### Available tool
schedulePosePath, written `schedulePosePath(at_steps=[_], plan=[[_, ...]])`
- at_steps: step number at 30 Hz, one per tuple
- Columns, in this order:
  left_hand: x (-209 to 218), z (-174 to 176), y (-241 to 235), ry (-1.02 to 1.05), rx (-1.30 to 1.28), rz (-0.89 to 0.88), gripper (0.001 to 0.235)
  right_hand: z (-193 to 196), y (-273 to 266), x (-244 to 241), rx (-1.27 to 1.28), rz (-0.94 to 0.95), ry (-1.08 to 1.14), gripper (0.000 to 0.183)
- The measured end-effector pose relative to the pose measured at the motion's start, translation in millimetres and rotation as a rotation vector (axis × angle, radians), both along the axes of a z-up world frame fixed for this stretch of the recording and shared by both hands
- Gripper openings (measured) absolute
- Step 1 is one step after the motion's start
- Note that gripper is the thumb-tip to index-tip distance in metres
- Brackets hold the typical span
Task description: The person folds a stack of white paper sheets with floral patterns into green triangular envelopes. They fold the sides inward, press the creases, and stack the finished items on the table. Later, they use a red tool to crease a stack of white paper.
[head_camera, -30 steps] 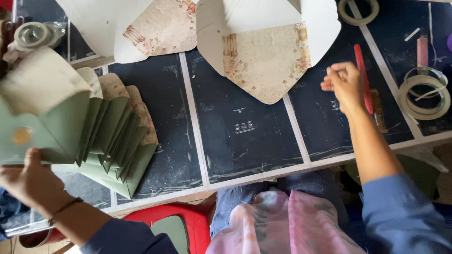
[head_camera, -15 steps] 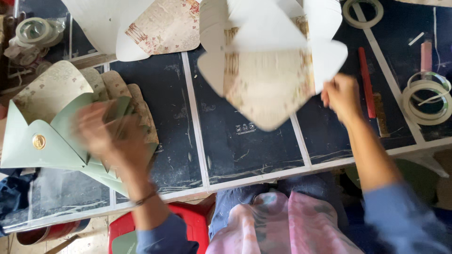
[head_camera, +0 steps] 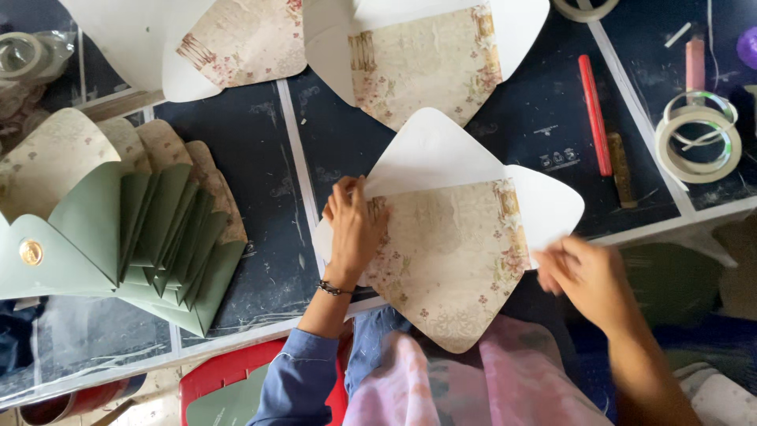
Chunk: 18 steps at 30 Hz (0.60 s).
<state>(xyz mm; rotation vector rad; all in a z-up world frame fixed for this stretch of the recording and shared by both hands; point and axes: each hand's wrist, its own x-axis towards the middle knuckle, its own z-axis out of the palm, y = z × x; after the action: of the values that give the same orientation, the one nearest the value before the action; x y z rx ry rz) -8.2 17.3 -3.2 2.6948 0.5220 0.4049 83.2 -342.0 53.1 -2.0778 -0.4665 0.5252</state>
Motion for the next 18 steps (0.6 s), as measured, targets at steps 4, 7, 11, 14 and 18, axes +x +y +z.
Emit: schedulePosePath(at_steps=[4,7,11,14,18], plan=[[-5.6,-14.4,10.0,-0.086,-0.184,0.054,0.057,-18.6,47.4,46.2,0.020,0.078,-0.725,0.017],[-9.1,-10.7,14.0,-0.092,-0.271,0.089,0.060,-63.5,68.0,82.7,0.002,0.082,-0.828,0.044],[-11.0,-11.5,17.6,-0.104,-0.336,0.107,0.064,-94.3,69.6,96.2,-0.011,0.025,-0.826,0.042],[-12.3,-7.9,18.9,-0.118,-0.360,0.100,0.063,-99.1,63.1,101.4,0.060,0.010,-0.764,0.034],[-12.3,-8.0,21.5,-0.128,-0.379,0.071,0.063,-96.5,62.4,102.4,0.080,-0.015,-0.716,0.033]])
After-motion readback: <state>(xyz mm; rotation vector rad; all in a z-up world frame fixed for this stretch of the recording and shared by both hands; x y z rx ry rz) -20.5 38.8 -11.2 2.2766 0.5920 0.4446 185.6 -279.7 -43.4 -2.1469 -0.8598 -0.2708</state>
